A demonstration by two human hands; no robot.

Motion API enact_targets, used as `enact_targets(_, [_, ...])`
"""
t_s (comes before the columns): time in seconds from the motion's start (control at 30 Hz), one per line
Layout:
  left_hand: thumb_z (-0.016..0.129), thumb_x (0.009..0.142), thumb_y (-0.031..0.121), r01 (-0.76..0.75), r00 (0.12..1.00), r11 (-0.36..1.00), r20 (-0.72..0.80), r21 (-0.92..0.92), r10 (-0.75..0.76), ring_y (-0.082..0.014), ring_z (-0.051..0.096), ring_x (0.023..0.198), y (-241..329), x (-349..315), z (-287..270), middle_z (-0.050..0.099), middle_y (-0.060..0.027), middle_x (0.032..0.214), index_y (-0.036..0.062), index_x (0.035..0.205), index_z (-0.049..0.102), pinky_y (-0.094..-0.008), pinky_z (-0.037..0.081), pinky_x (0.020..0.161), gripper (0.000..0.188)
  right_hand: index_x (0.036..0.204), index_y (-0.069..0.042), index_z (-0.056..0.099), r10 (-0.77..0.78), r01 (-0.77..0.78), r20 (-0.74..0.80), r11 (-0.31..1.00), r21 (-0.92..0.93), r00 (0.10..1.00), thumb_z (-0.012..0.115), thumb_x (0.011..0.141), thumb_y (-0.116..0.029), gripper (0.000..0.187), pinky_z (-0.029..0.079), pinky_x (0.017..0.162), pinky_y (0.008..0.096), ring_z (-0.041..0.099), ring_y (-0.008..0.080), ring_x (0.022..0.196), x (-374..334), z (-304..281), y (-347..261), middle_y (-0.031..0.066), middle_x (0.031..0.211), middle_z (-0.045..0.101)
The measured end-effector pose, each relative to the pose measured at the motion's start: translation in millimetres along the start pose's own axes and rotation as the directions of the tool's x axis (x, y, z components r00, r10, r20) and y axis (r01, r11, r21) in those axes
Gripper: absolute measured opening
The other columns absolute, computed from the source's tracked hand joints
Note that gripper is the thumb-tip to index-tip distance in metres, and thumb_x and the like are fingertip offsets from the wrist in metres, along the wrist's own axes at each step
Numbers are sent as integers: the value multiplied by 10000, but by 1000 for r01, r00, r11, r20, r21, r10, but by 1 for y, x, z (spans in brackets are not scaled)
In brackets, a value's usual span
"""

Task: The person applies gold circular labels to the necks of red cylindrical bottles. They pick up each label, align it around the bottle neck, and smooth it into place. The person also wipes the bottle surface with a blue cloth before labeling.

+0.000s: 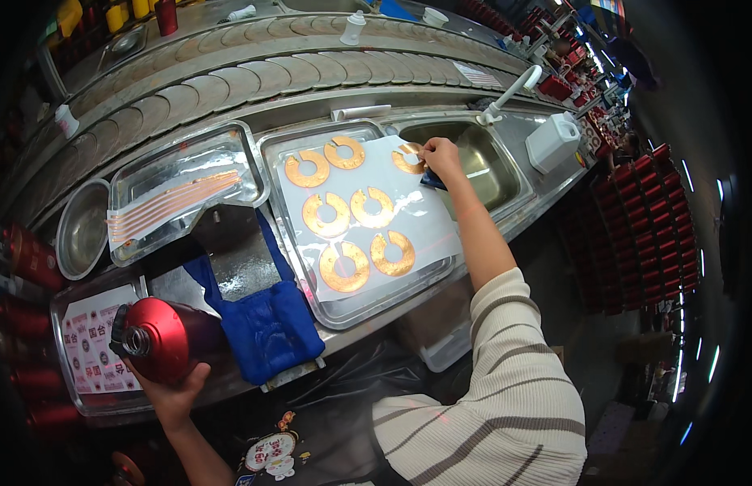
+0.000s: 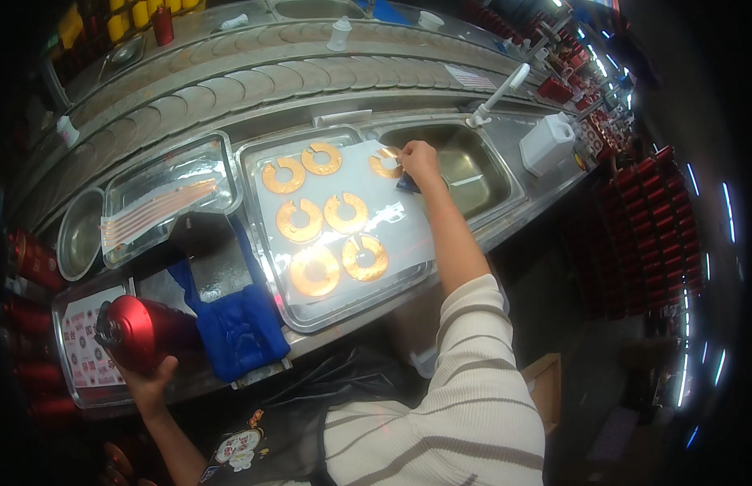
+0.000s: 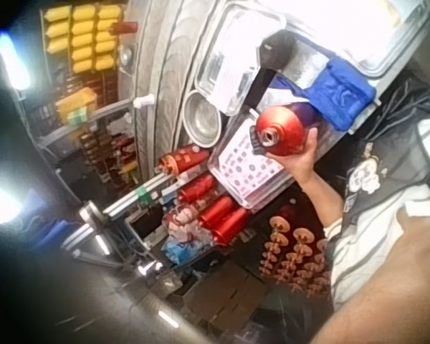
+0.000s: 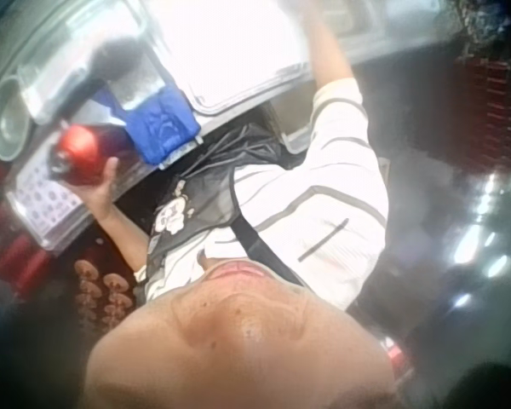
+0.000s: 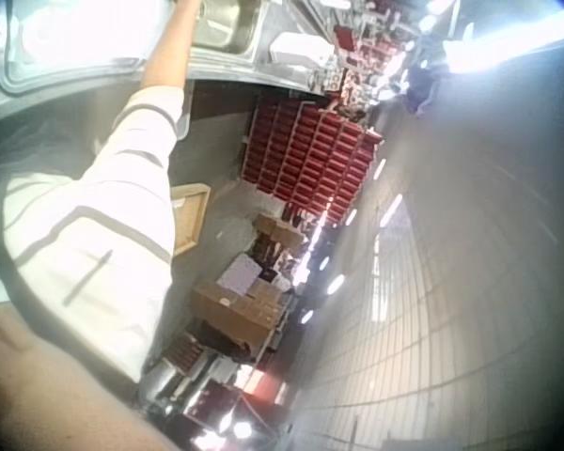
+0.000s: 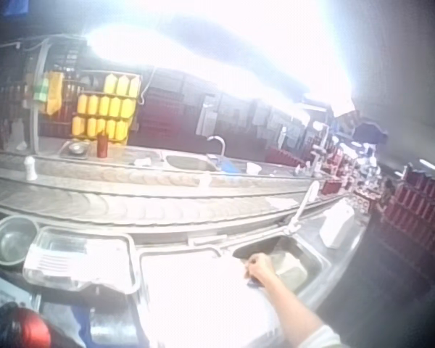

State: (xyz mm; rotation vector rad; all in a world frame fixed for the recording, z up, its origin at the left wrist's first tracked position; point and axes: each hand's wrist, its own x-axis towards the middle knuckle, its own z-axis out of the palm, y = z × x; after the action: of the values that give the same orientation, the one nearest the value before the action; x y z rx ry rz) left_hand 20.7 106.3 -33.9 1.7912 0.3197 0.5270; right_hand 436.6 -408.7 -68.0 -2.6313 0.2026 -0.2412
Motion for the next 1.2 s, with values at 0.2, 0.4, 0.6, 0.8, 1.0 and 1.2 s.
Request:
enact_targets(0.2, [972, 581, 205, 130, 991, 992, 22, -2, -130, -236, 465, 1298, 10, 2, -1, 401, -124, 1442, 17, 1555, 80, -383, 384, 1095, 1334, 817, -18, 746, 130, -115, -79, 979, 171, 988, 805, 765, -186, 185, 536, 662, 357, 688, 208, 679, 25, -20, 60, 118, 758, 725])
enact_targets(0.4, [964, 597, 185, 30, 999, 999, 29, 10, -31, -240, 466, 1302, 13, 6, 5, 400, -121, 1447, 38, 1554, 101, -378, 401, 1086, 1297, 819, -47, 755, 372, -349, -146, 923, 162, 917, 822, 715, -186, 186, 530, 667, 322, 676, 162, 695, 27, -10, 152, 84, 776, 730])
enact_targets(0.6, [958, 607, 209, 65, 996, 998, 62, 13, -66, -237, 475, 1284, 18, 6, 5, 391, -130, 1465, 41, 1543, 130, -381, 421, 1075, 1261, 837, -22, 753, 296, -320, -160, 934, -156, 942, 785, 756, -264, 257, 535, 724, 353, 689, 211, 736, 9, -1, 178, 123, 805, 735])
enact_targets(0.8, [745, 801, 514, -469, 861, 875, -160, 117, 483, -353, 417, 1377, 90, 13, 2, 365, -242, 1498, -69, 1461, 321, -482, 301, 1182, 977, 895, 11, 718, 55, -25, -153, 981, 191, 987, 738, 843, -187, 205, 524, 738, 331, 679, 198, 776, -16, -40, 75, 117, 845, 722])
enact_targets(1.0, [650, 900, 47, -30, 886, 890, 400, -455, 234, -250, 625, 1109, 135, -26, 79, 642, -154, 1203, -13, 1362, 466, -375, 468, 998, 501, 1084, 27, 656, -148, 19, 90, 610, 792, 985, 668, 945, -102, 190, 499, 648, 212, 623, 64, 720, -123, -87, -78, 32, 872, 685])
enact_targets(1.2, [538, 999, 74, 696, 700, 475, 654, -538, -285, -329, 488, 1330, 109, 1, 169, 484, -236, 1404, -9, 1296, 490, -458, 397, 1125, 311, 1175, 38, 633, -352, -113, 294, 453, 884, 889, 679, 934, -113, 288, 519, 760, 215, 642, 77, 858, -228, -116, -186, 57, 986, 695])
